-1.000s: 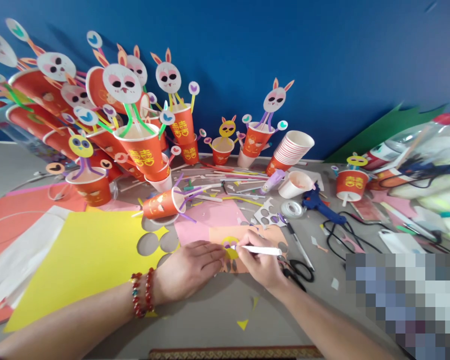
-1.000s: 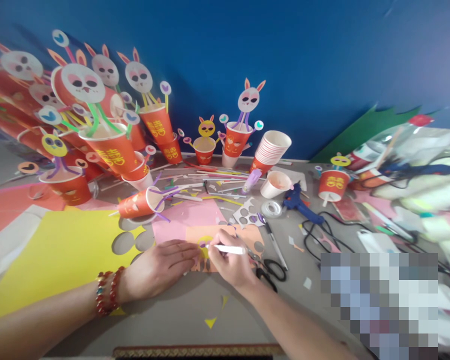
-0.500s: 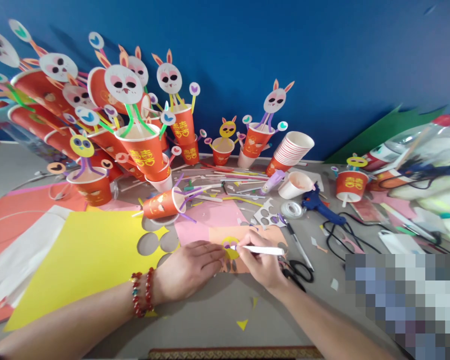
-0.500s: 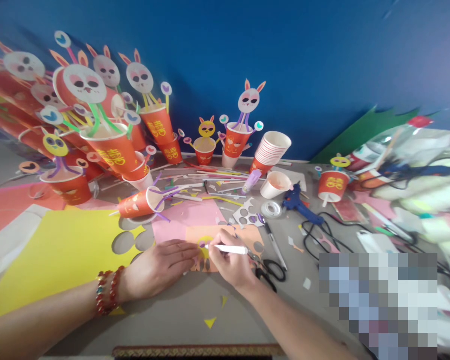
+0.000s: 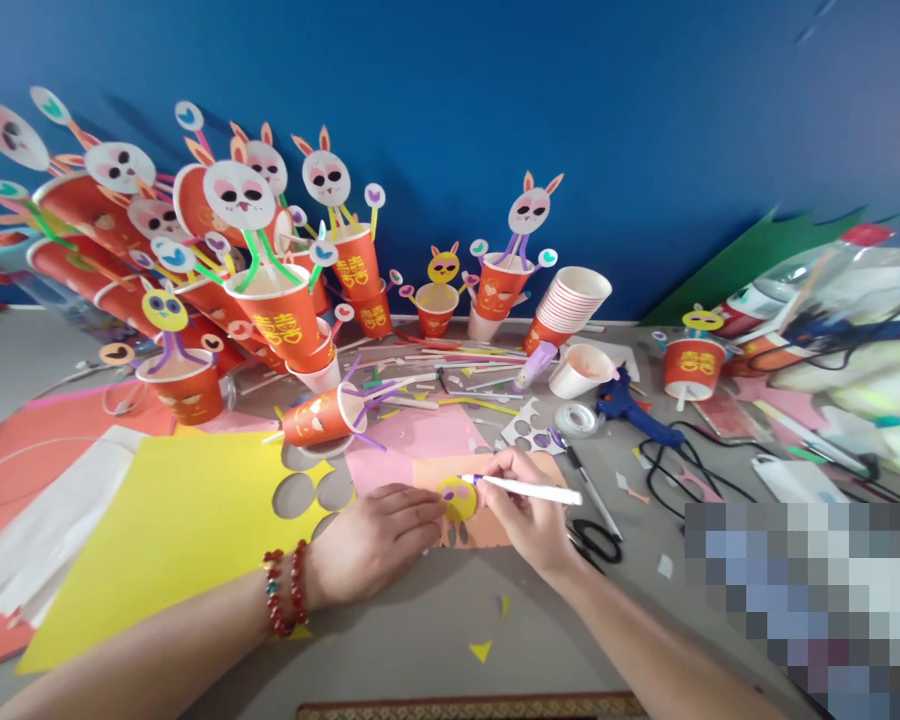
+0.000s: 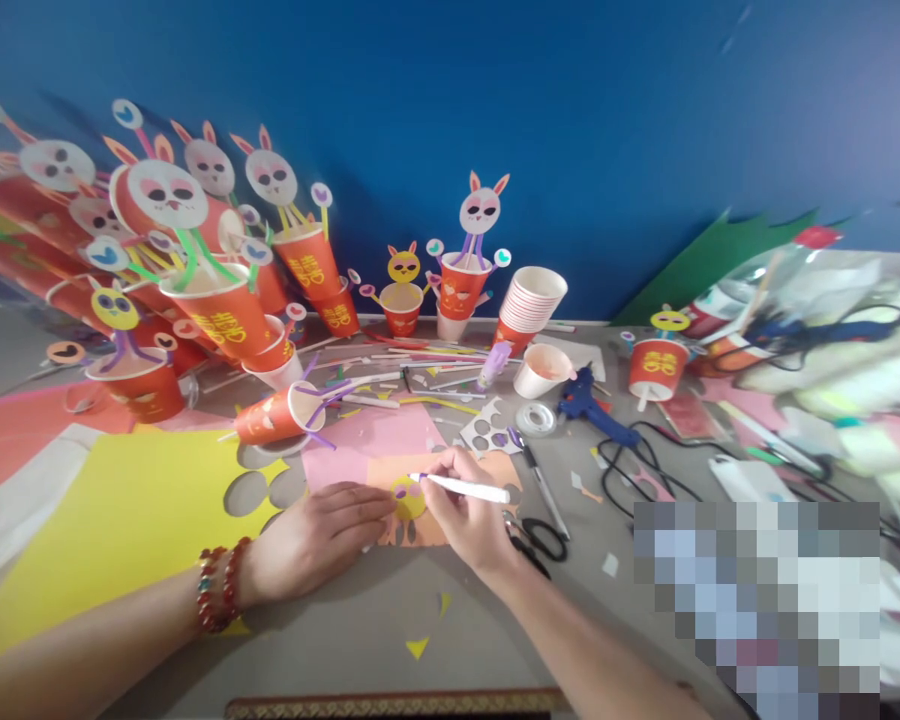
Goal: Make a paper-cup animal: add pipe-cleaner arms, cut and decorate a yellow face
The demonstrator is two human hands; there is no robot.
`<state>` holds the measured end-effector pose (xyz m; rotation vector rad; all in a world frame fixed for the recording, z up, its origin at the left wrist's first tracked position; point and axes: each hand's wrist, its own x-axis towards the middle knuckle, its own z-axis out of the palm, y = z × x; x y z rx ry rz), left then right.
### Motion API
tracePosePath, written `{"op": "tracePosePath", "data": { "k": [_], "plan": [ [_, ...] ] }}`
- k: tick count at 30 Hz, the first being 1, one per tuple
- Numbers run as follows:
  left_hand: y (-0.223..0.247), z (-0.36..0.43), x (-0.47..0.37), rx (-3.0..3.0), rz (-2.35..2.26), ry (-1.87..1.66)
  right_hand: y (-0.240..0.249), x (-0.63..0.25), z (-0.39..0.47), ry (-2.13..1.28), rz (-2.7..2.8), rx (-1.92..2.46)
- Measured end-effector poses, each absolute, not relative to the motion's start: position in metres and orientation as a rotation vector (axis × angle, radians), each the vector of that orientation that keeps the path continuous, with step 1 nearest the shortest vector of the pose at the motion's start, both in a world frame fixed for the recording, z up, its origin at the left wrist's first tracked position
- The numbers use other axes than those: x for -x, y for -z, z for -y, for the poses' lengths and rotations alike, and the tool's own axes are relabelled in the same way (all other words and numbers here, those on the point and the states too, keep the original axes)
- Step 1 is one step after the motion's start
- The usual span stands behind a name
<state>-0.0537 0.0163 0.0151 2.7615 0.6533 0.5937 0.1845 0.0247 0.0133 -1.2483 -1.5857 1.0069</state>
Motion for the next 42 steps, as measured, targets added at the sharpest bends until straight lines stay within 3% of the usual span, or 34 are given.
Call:
{"op": "tracePosePath", "data": {
  "k": [13, 21, 42],
  "plan": [
    [-0.044, -0.014, 0.036, -2.943, -0.626, -0.338, -0.009, -0.191, -0.032, -1.012, 1.647, 1.191],
    [-0.033, -0.020, 0.029, -3.006, -0.597, -0.487, -0.007, -0.194, -0.032, -1.013, 1.666, 1.217],
    [-0.025, -0.029, 0.033, -2.741, -0.524, -0.458, -0.010, -0.191, -0.031, -1.009, 1.778, 1.201]
  ]
}}
